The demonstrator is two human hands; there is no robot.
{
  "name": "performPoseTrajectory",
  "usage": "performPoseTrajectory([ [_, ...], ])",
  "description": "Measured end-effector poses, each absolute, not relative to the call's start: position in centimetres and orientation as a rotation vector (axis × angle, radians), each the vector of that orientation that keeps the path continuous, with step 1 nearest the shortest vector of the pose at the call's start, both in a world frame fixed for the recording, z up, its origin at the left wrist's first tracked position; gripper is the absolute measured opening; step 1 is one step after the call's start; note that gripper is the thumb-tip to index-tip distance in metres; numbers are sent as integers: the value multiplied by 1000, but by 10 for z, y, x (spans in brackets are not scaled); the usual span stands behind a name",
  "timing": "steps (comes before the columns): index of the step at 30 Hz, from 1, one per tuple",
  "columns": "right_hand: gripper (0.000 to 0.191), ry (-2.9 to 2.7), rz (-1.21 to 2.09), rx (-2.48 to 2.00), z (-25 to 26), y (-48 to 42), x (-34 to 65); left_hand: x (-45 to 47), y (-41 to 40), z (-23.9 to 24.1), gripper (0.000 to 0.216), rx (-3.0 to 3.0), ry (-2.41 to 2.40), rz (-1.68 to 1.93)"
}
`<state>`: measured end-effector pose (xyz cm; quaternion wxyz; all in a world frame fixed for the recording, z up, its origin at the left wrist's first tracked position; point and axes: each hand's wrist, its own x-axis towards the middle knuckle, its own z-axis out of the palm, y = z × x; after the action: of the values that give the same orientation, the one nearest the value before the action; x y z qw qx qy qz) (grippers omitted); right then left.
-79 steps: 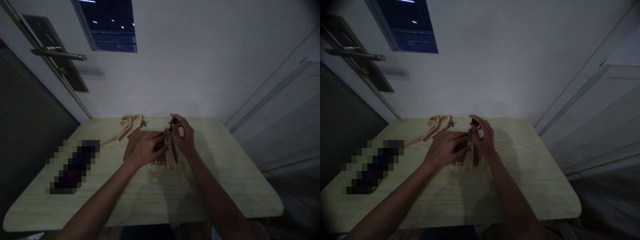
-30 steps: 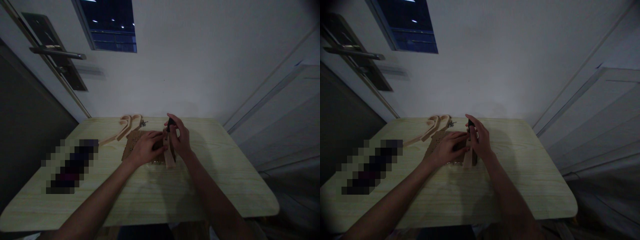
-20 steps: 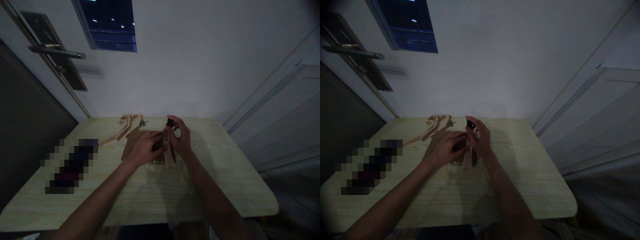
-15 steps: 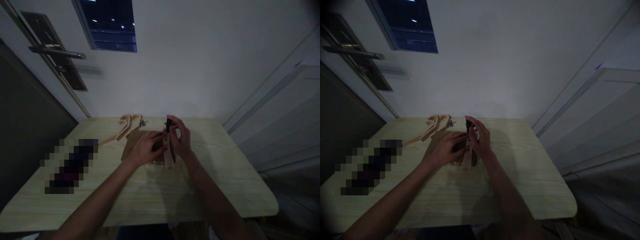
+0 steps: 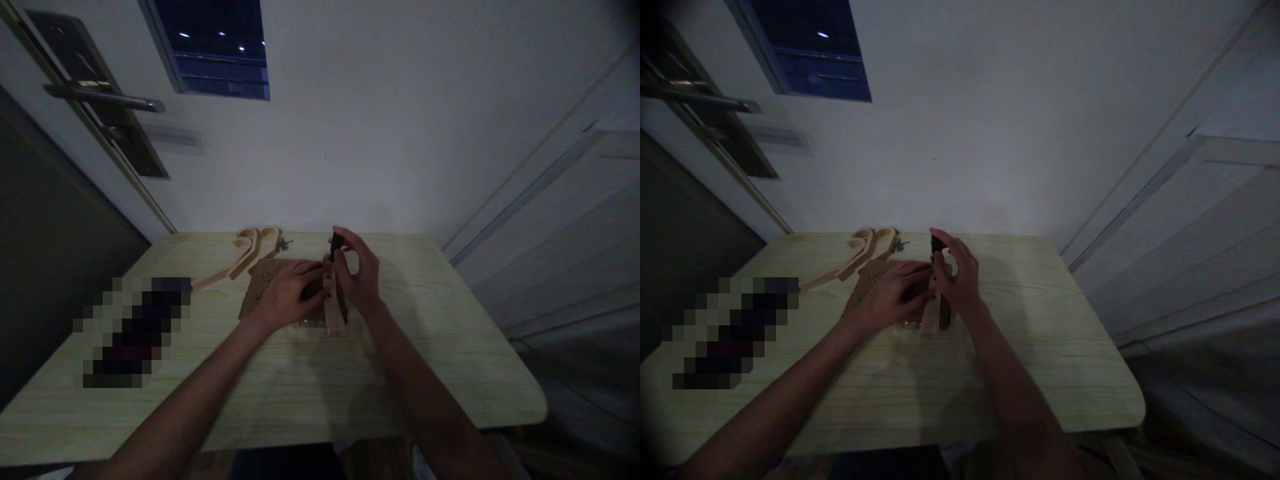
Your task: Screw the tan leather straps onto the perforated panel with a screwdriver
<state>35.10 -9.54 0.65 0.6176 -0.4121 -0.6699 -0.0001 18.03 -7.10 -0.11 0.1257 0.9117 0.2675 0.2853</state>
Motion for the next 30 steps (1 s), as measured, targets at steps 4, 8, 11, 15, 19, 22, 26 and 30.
performPoseTrajectory([
  [4,38,-1548,10,-962,6,-95,351,180,-71,-1,41,2664,782,804],
  [8,33,-1551,15,-978,8,-95,352,179,-70,-1,41,2671,775,804],
  [11,30,-1544,-20,-987,11,-94,352,179,-69,-3,42,2676,772,806],
  [15,32,-1546,-79,-1003,13,-94,354,179,-68,-4,43,2673,757,823],
  [19,32,-1607,-63,-1006,14,-93,354,179,-69,-2,40,2675,735,856],
  [22,32,-1660,-22,-972,15,-94,354,179,-69,-2,40,2682,743,849],
  [26,34,-1639,-4,-978,13,-93,354,178,-69,-2,41,2695,758,833],
  [30,34,-1588,-20,-1011,12,-92,355,178,-71,-1,41,2685,791,829],
])
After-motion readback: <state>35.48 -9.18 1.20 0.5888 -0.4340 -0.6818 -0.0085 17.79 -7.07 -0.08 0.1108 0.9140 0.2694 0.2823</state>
